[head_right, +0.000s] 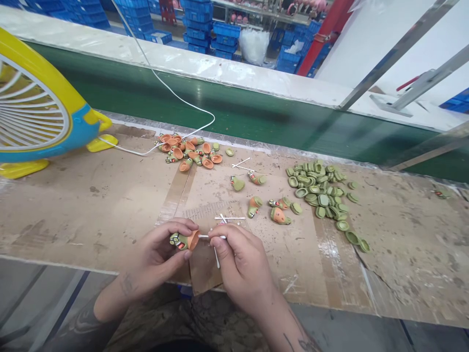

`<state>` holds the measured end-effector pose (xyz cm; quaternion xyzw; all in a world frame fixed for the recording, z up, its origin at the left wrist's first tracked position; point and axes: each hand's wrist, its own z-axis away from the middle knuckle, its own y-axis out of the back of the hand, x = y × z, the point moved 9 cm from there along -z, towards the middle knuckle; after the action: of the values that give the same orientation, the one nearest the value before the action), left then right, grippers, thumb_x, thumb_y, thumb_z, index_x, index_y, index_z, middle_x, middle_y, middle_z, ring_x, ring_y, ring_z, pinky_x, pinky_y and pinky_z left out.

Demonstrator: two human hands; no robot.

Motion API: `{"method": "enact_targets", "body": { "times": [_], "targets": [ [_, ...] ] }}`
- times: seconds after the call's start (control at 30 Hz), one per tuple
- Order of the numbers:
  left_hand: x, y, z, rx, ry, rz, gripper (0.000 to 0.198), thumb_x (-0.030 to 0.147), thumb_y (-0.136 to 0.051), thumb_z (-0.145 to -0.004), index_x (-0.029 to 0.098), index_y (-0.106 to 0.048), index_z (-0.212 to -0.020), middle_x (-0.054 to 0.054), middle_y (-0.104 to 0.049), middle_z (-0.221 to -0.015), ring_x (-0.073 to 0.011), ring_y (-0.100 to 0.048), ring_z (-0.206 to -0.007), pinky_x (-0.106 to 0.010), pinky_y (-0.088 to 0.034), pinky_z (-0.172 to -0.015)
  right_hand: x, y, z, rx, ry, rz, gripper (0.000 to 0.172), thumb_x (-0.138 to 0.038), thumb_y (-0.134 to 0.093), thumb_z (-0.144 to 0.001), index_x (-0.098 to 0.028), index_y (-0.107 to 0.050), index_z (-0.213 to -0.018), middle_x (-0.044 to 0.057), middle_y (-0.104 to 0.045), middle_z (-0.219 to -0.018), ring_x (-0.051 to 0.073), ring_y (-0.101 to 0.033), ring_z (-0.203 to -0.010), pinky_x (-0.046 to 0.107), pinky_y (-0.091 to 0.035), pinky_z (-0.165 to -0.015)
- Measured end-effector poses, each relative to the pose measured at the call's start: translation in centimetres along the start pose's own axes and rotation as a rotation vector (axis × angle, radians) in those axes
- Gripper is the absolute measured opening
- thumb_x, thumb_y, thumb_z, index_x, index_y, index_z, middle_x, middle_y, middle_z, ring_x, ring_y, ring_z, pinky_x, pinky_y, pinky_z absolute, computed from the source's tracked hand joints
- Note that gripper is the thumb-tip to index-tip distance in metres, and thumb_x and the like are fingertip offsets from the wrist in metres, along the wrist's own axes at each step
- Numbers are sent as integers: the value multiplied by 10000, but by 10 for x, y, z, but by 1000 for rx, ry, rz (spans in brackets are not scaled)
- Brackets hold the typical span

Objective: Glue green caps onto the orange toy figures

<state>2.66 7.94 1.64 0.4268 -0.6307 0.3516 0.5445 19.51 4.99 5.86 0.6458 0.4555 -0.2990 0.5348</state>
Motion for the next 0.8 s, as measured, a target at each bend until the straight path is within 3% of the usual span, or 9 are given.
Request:
{"method": "enact_targets", "body": {
  "times": [0.1, 0.2, 0.3, 0.43, 0.63, 0.8],
  "targets": [
    [-4, 5, -3, 33, 50, 119, 255, 106, -742, -886, 259, -731, -1090, -52, -705, -1176, -187, -662, -1163, -241, -555, -934, -1, 8, 0, 47, 14, -12, 154, -209, -548, -1053, -290, -678, -1069, -25, -722, -950, 134, -688, -882, 257, -525, -796],
    [-9, 10, -6, 62, 116, 227, 218, 184, -811, -864, 242, -763, -1068, -36, -739, -1086, -152, -696, -1033, -211, -559, -894, 2, 22, -1, 121, 6, 109, 146, -199, -557, -1044, -278, -678, -1028, -30, -727, -913, 132, -680, -840, 241, -515, -769],
    [-17, 13, -6, 98, 202, 319, 267, 258, -861, -837, 244, -777, -1091, -12, -758, -1008, -113, -701, -910, -168, -556, -802, 9, 21, -5, 61, 1, 288, 149, -187, -556, -1032, -248, -677, -970, -18, -744, -899, 147, -686, -835, 255, -502, -764],
    [-23, 14, -5, 128, 265, 370, 460, 316, -867, -842, 239, -732, -1275, -32, -789, -977, -139, -724, -894, -229, -580, -840, 14, 15, -7, -21, 2, 367, 168, -175, -533, -1030, -232, -679, -972, 6, -761, -961, 172, -703, -907, 280, -499, -804],
    [-22, 10, -2, 89, 248, 345, 562, 373, -818, -889, 253, -655, -1413, -40, -810, -1033, -151, -739, -961, -238, -573, -894, 2, 24, 0, 105, -34, 78, 130, -235, -569, -1047, -286, -684, -1012, -39, -720, -883, 126, -663, -801, 232, -492, -721],
    [-21, 7, -1, 57, 241, 302, 554, 353, -801, -906, 285, -643, -1433, -21, -812, -1046, -157, -743, -1002, -244, -571, -931, 3, 6, 6, 53, -96, -136, 113, -285, -578, -1053, -306, -689, -1054, -31, -685, -902, 138, -657, -843, 268, -502, -772]
  ]
}}
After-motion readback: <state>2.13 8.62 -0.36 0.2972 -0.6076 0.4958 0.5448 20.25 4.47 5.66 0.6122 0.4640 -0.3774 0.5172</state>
